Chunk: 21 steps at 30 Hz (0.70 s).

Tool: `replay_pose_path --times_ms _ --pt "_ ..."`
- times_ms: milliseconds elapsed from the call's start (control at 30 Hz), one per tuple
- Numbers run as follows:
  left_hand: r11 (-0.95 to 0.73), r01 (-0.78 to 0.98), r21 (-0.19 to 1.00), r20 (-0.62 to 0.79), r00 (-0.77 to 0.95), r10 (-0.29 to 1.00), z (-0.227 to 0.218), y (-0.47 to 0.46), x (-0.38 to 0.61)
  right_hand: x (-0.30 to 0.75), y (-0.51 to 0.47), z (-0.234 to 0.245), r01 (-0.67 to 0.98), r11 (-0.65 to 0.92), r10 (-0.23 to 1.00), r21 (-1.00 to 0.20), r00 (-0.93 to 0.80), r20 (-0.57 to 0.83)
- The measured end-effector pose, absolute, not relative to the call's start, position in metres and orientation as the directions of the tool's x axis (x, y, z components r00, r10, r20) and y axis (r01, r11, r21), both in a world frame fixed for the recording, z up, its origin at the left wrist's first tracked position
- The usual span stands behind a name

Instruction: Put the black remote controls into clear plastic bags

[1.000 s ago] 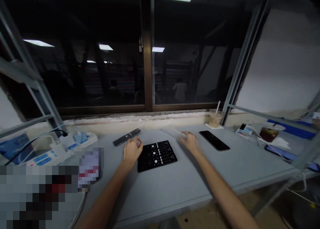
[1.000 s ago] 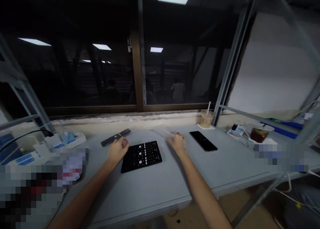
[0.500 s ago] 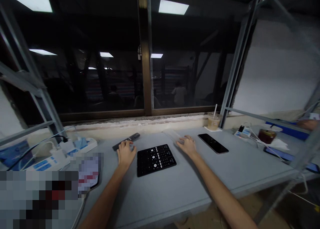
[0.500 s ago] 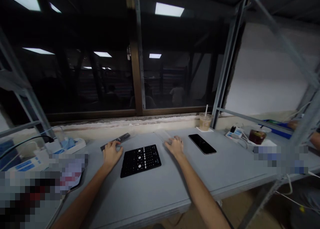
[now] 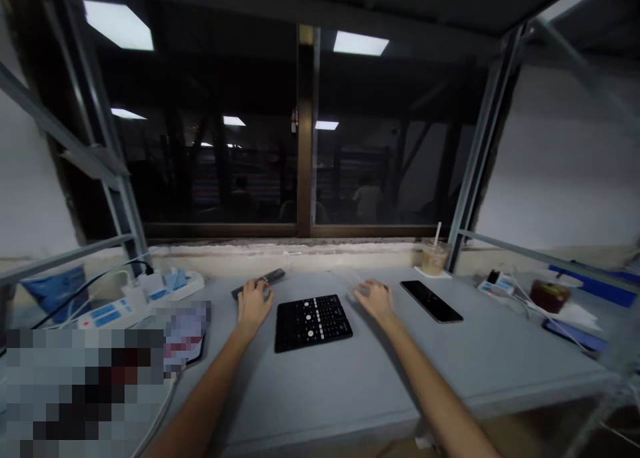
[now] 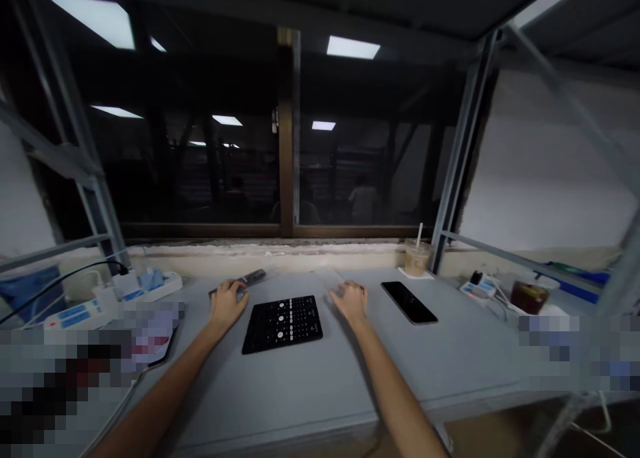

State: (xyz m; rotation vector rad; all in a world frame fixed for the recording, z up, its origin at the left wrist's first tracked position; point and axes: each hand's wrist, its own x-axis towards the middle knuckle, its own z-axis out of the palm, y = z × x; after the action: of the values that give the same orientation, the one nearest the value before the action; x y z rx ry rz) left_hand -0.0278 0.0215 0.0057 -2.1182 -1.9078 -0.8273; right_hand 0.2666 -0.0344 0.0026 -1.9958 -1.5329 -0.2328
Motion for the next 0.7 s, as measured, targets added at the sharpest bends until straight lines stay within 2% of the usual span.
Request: replay_pose_path --times_ms 133,233,433,567,700 --pt "-0.158 0.972 0.176 0.509 0.048 0.859 -0.006 0.037 -0.038 0.265 -0.031 0.0 0.941 -0.115 0.892 -0.319 0.239 0.383" --pt "-0.127 0.982 0.139 0.455 0.051 0.889 -0.016 0.05 -0.043 0.265 -0.03 0.001 0.94 -0.102 0.924 -0.326 0.211 0.318" --pt "-0.047 0.991 0.128 0.378 -0.005 0.926 -0.021 0.062 -0.047 0.265 -0.029 0.001 0.937 -0.114 0.93 -0.33 0.218 0.297" --pt "-0.072 0.995 0.074 0.369 0.04 0.929 -0.013 0.054 -0.045 0.263 -0.028 0.005 0.928 -0.095 0.896 -0.359 0.237 0.376" --pt "-0.095 0.991 0.098 0.366 0.053 0.929 -0.002 0.043 -0.04 0.263 -0.026 0.011 0.901 -0.042 0.822 -0.431 0.276 0.497"
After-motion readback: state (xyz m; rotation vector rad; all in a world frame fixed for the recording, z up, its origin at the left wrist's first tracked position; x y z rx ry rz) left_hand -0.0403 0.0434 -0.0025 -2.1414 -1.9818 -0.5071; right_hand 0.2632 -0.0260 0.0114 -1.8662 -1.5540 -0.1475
